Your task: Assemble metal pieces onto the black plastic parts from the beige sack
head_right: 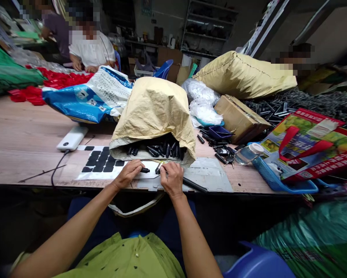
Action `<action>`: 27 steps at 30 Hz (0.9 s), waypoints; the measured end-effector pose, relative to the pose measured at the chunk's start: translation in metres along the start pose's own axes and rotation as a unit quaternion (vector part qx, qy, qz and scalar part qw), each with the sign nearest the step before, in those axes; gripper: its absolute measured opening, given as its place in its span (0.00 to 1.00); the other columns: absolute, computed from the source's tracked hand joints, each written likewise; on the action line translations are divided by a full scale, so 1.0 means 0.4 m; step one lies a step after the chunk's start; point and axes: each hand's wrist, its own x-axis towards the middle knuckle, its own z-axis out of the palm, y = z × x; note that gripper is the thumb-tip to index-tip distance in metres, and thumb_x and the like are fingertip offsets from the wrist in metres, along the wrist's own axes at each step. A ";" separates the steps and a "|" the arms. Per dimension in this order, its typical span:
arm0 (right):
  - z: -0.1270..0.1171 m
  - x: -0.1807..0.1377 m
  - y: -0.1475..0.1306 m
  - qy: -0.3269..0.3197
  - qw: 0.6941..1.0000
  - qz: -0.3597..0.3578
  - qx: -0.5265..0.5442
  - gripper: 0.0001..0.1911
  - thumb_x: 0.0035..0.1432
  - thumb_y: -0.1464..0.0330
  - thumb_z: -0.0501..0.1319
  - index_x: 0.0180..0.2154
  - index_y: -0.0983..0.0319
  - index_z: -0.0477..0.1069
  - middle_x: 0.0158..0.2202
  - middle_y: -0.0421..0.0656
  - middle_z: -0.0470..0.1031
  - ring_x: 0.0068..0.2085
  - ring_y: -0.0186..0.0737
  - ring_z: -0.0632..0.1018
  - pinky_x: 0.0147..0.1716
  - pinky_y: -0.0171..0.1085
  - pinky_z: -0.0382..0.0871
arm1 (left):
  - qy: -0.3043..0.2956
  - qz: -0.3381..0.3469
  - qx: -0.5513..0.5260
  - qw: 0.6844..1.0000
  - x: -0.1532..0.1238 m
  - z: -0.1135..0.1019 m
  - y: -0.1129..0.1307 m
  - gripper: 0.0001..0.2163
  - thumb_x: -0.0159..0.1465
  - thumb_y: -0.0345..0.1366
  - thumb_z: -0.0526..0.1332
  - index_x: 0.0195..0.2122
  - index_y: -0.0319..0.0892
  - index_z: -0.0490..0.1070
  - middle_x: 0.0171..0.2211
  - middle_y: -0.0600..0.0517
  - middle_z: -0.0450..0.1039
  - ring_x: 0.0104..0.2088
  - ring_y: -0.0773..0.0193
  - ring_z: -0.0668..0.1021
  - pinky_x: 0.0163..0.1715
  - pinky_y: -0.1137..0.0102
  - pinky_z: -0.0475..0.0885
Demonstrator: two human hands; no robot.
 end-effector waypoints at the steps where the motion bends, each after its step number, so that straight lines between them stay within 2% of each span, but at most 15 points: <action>1: -0.001 -0.006 0.013 -0.004 1.000 -0.001 -0.028 0.08 0.67 0.65 0.59 0.39 0.59 0.76 0.38 0.43 0.76 0.43 0.44 0.71 0.46 0.41 0.58 | -0.001 0.000 0.003 1.000 0.003 -0.001 0.001 0.17 0.75 0.42 0.47 0.38 0.42 0.73 0.35 0.51 0.72 0.40 0.60 0.73 0.45 0.63 0.64; 6: 0.007 -0.025 0.040 -0.015 0.995 -0.017 -0.092 0.06 0.65 0.67 0.61 0.42 0.59 0.75 0.41 0.44 0.74 0.43 0.45 0.70 0.45 0.41 0.59 | 0.002 -0.013 0.028 1.000 -0.023 -0.006 0.061 0.14 0.73 0.42 0.50 0.40 0.43 0.73 0.37 0.50 0.75 0.40 0.58 0.73 0.45 0.62 0.65; 9: 0.011 -0.024 0.036 -0.018 0.995 -0.018 -0.098 0.06 0.65 0.67 0.61 0.42 0.59 0.74 0.41 0.44 0.74 0.43 0.45 0.70 0.45 0.41 0.59 | -0.011 -0.035 0.005 0.999 -0.109 0.012 0.119 0.13 0.73 0.43 0.52 0.47 0.45 0.73 0.42 0.48 0.76 0.42 0.58 0.75 0.47 0.63 0.68; 12: 0.010 -0.022 0.033 -0.018 0.994 -0.017 -0.102 0.06 0.64 0.68 0.61 0.42 0.59 0.74 0.41 0.44 0.74 0.43 0.45 0.69 0.45 0.41 0.59 | -0.075 -0.056 -0.043 0.995 -0.233 0.053 0.142 0.13 0.72 0.44 0.53 0.48 0.47 0.74 0.44 0.48 0.78 0.45 0.58 0.78 0.49 0.66 0.70; 14: 0.010 -0.022 0.032 -0.019 0.994 -0.016 -0.104 0.06 0.64 0.67 0.61 0.42 0.59 0.74 0.41 0.44 0.73 0.43 0.45 0.69 0.45 0.42 0.59 | -0.090 -0.120 -0.043 0.988 -0.308 0.085 0.127 0.14 0.71 0.46 0.54 0.48 0.48 0.75 0.43 0.49 0.79 0.44 0.58 0.79 0.47 0.67 0.71; 17: 0.010 -0.023 0.031 -0.020 0.994 -0.018 -0.105 0.06 0.63 0.67 0.61 0.42 0.60 0.74 0.41 0.45 0.73 0.43 0.45 0.70 0.45 0.42 0.60 | -0.048 -0.284 -0.018 0.957 -0.374 0.127 0.072 0.16 0.72 0.49 0.50 0.45 0.47 0.74 0.37 0.51 0.80 0.39 0.58 0.80 0.40 0.68 0.71; 19: 0.010 -0.024 0.031 -0.020 0.994 -0.018 -0.105 0.06 0.62 0.67 0.61 0.42 0.60 0.74 0.41 0.45 0.73 0.43 0.46 0.70 0.45 0.42 0.60 | -0.034 -0.382 0.017 0.924 -0.383 0.145 0.030 0.16 0.72 0.46 0.49 0.39 0.44 0.72 0.32 0.51 0.79 0.35 0.59 0.80 0.37 0.68 0.70; 22: 0.009 -0.025 0.032 -0.021 0.994 -0.017 -0.102 0.07 0.62 0.67 0.62 0.43 0.59 0.73 0.41 0.45 0.73 0.44 0.46 0.70 0.45 0.42 0.60 | -0.073 -0.469 0.108 0.873 -0.363 0.157 -0.015 0.14 0.71 0.40 0.50 0.32 0.42 0.69 0.34 0.46 0.80 0.38 0.56 0.81 0.37 0.67 0.69; 24: 0.009 -0.025 0.033 -0.022 0.995 -0.017 -0.099 0.08 0.62 0.67 0.62 0.43 0.59 0.73 0.41 0.45 0.73 0.44 0.47 0.70 0.46 0.42 0.60 | -0.112 -0.488 0.157 0.851 -0.346 0.158 -0.026 0.12 0.69 0.38 0.52 0.31 0.42 0.70 0.39 0.41 0.80 0.43 0.52 0.81 0.38 0.65 0.68; 27: 0.008 -0.026 0.033 -0.022 0.995 -0.019 -0.095 0.08 0.61 0.67 0.62 0.43 0.59 0.73 0.42 0.45 0.73 0.44 0.47 0.70 0.46 0.43 0.60 | -0.140 -0.473 0.187 0.849 -0.337 0.155 -0.014 0.11 0.68 0.40 0.55 0.33 0.41 0.72 0.42 0.38 0.79 0.46 0.48 0.80 0.39 0.64 0.68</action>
